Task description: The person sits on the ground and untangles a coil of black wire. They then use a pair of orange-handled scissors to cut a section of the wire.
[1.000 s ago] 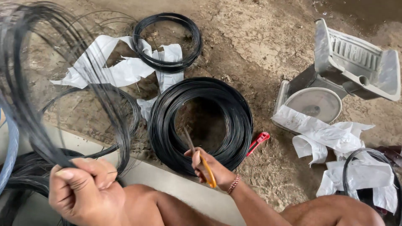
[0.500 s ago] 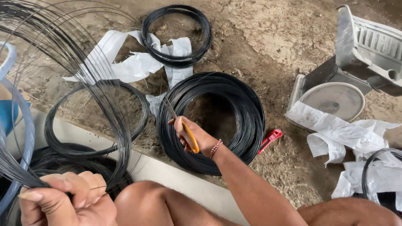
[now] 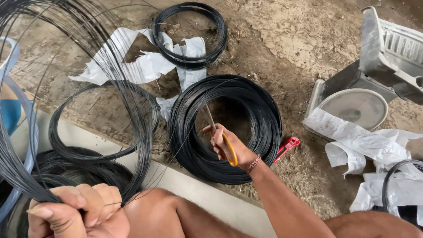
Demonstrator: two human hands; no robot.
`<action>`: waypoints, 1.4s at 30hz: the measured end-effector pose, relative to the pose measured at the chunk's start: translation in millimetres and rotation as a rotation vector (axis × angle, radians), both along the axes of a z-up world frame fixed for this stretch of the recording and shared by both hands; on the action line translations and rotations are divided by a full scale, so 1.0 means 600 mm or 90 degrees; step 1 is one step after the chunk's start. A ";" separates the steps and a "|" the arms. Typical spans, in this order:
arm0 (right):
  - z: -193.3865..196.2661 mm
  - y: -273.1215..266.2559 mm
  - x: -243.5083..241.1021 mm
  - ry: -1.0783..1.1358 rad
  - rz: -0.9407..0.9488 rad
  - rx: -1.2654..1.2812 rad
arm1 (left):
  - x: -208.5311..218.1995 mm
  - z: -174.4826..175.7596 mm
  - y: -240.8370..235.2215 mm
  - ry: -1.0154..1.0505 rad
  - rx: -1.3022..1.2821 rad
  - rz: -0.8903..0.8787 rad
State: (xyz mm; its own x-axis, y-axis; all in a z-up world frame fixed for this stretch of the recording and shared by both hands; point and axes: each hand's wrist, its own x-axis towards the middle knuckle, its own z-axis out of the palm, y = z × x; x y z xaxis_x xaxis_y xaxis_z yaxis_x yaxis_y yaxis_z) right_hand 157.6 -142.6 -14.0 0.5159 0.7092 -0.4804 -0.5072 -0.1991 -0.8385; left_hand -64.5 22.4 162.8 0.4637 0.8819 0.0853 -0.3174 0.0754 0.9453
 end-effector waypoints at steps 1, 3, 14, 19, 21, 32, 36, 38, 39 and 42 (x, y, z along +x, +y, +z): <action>-0.004 -0.006 -0.005 -0.001 -0.004 -0.001 | -0.003 -0.007 0.003 -0.001 -0.001 -0.004; -0.012 -0.017 -0.015 -0.175 -0.017 -0.035 | -0.007 -0.021 0.009 -0.034 0.006 -0.032; 0.005 -0.009 0.073 -0.182 -0.158 -0.221 | -0.007 -0.022 0.009 -0.051 0.015 -0.051; 0.018 -0.027 0.129 -0.225 -0.194 -0.213 | -0.012 -0.033 0.010 -0.082 0.004 -0.024; 0.012 -0.039 0.153 -0.201 -0.231 -0.142 | -0.023 -0.046 0.026 -0.132 0.002 -0.115; 0.068 -0.068 0.160 -0.218 -0.235 -0.236 | -0.021 -0.046 0.027 -0.106 -0.005 -0.100; 0.097 -0.071 0.148 -0.461 0.027 -0.655 | -0.023 -0.054 0.028 -0.084 -0.021 -0.082; 0.125 -0.067 0.134 -0.472 0.067 -0.713 | -0.024 -0.059 0.031 -0.095 -0.029 -0.093; 0.138 -0.065 0.126 -0.481 0.108 -0.771 | -0.025 -0.062 0.033 -0.104 -0.036 -0.102; 0.130 -0.079 0.132 -0.502 0.132 -0.788 | -0.021 -0.051 0.029 -0.085 -0.021 -0.092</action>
